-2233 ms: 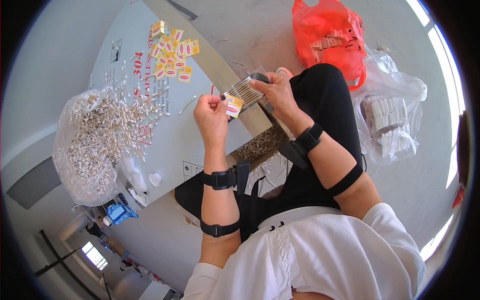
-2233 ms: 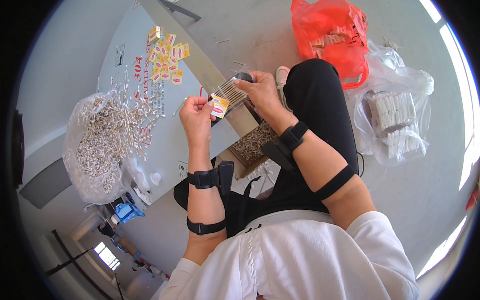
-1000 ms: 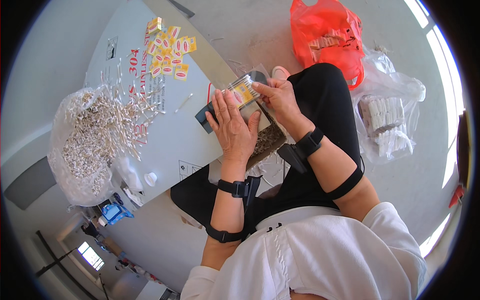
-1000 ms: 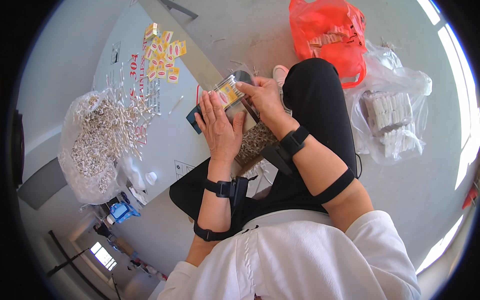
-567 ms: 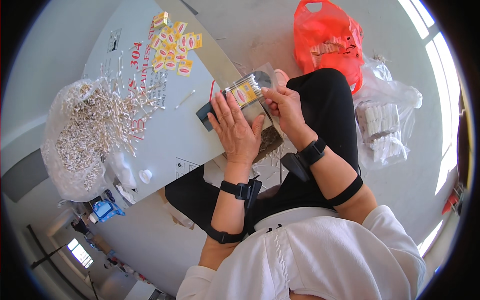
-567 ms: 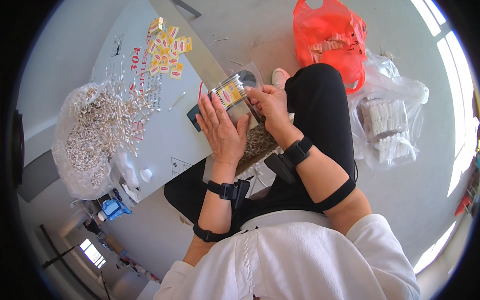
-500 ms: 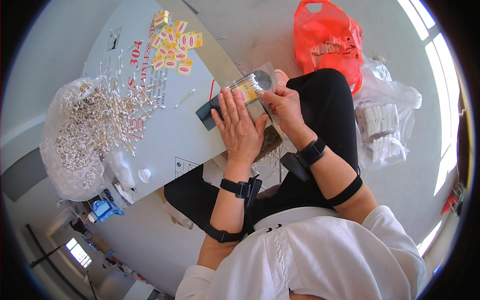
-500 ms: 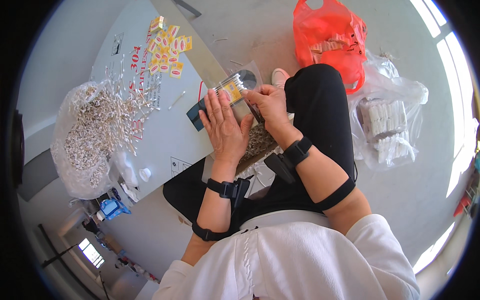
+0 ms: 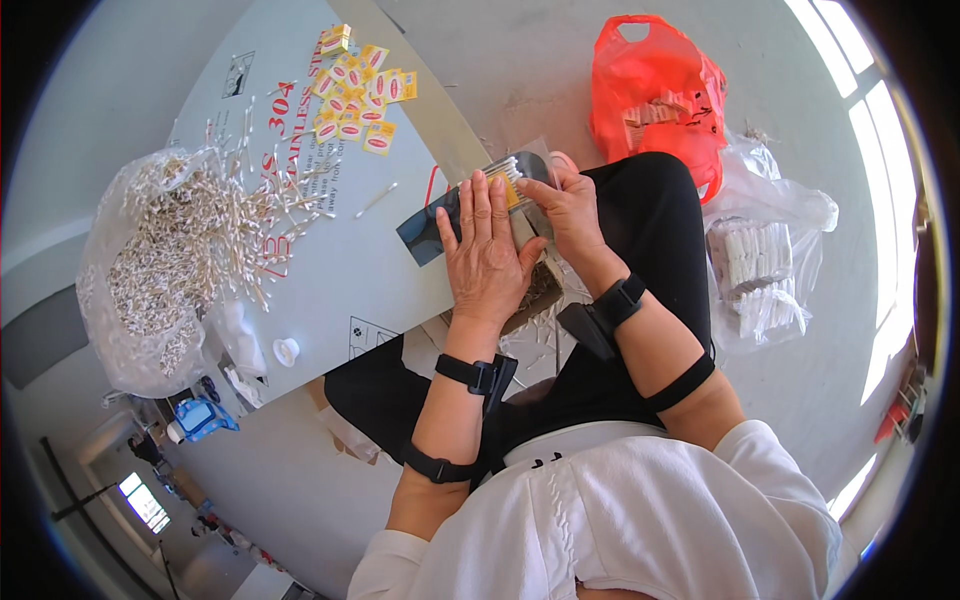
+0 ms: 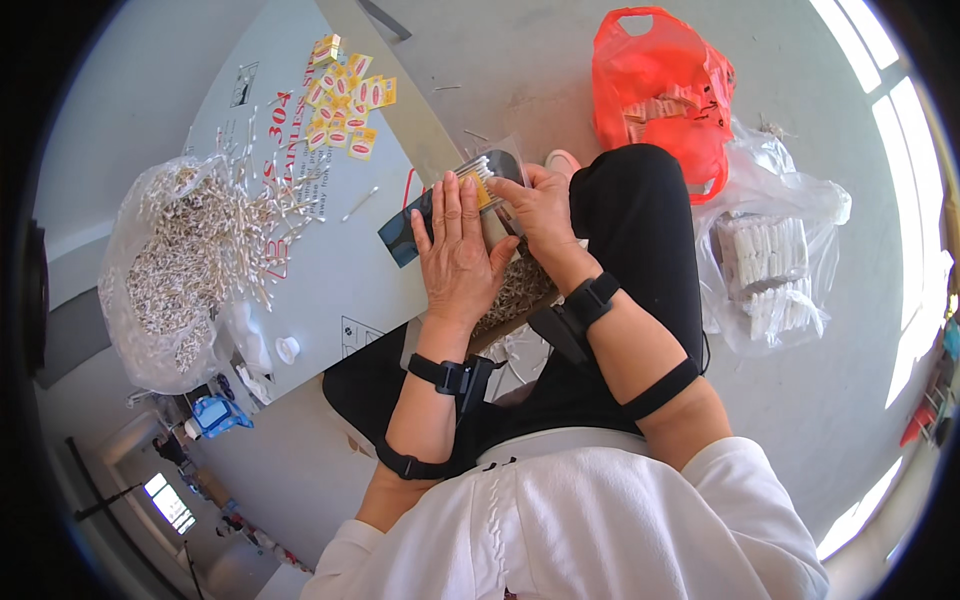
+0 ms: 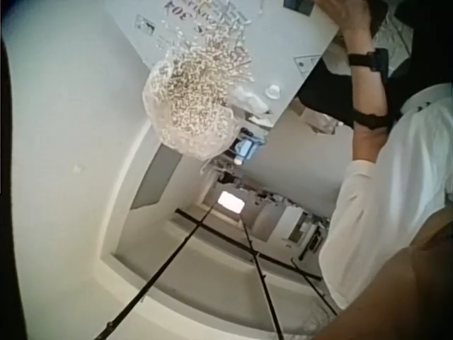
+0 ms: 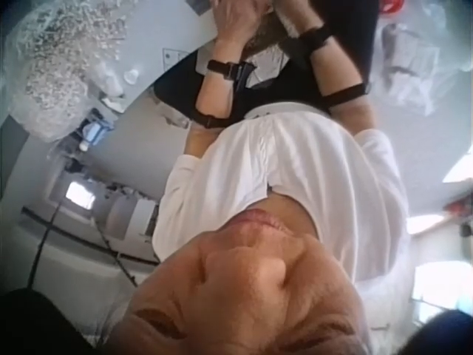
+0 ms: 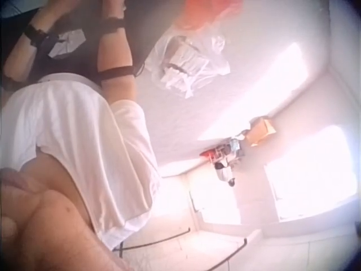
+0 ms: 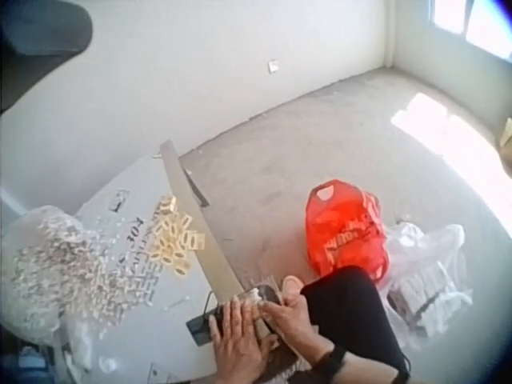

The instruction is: Packaging cotton swabs into small plastic bags and applying labels.

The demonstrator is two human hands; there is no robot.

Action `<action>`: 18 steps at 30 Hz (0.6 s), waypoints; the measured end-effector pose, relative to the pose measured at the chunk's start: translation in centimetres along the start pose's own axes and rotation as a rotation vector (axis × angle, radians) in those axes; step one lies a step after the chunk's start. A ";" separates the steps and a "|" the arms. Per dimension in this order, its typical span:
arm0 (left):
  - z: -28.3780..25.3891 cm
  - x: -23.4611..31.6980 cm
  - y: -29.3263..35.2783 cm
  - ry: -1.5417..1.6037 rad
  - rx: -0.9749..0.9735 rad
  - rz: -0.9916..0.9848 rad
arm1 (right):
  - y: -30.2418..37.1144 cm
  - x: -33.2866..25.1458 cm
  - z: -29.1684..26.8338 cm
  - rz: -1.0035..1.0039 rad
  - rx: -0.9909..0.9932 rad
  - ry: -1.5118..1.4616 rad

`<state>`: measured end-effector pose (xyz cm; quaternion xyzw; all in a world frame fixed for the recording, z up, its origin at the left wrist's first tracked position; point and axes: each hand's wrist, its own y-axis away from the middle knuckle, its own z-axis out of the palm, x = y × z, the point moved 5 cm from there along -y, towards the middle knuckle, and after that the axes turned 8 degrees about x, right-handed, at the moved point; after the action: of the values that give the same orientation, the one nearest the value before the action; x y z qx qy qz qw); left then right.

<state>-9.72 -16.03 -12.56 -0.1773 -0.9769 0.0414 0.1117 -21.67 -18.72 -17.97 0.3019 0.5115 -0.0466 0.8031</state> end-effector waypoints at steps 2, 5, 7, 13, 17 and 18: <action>0.0 -0.1 -0.2 0.022 -0.006 0.003 | -0.2 -0.1 0.1 -0.061 -0.002 0.040; 0.0 -0.4 0.0 0.106 0.030 -0.024 | -0.4 0.2 -0.2 -0.038 -0.014 0.040; 0.3 -0.9 0.1 0.168 0.074 -0.057 | -0.8 0.6 -0.3 0.047 -0.027 0.001; -0.5 -2.5 -1.0 1.111 0.462 -0.381 | -1.8 1.1 0.1 0.206 0.041 -0.062; 0.2 -2.4 -2.3 1.149 0.473 -0.381 | -1.3 0.7 1.2 0.151 0.063 -0.087; 0.3 -2.3 -2.4 1.163 0.454 -0.372 | -1.3 0.5 1.4 0.104 0.056 -0.117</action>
<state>-8.53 -19.15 -13.06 0.0293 -0.7385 0.1239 0.6621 -20.85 -20.38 -18.51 0.3474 0.4458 -0.0368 0.8242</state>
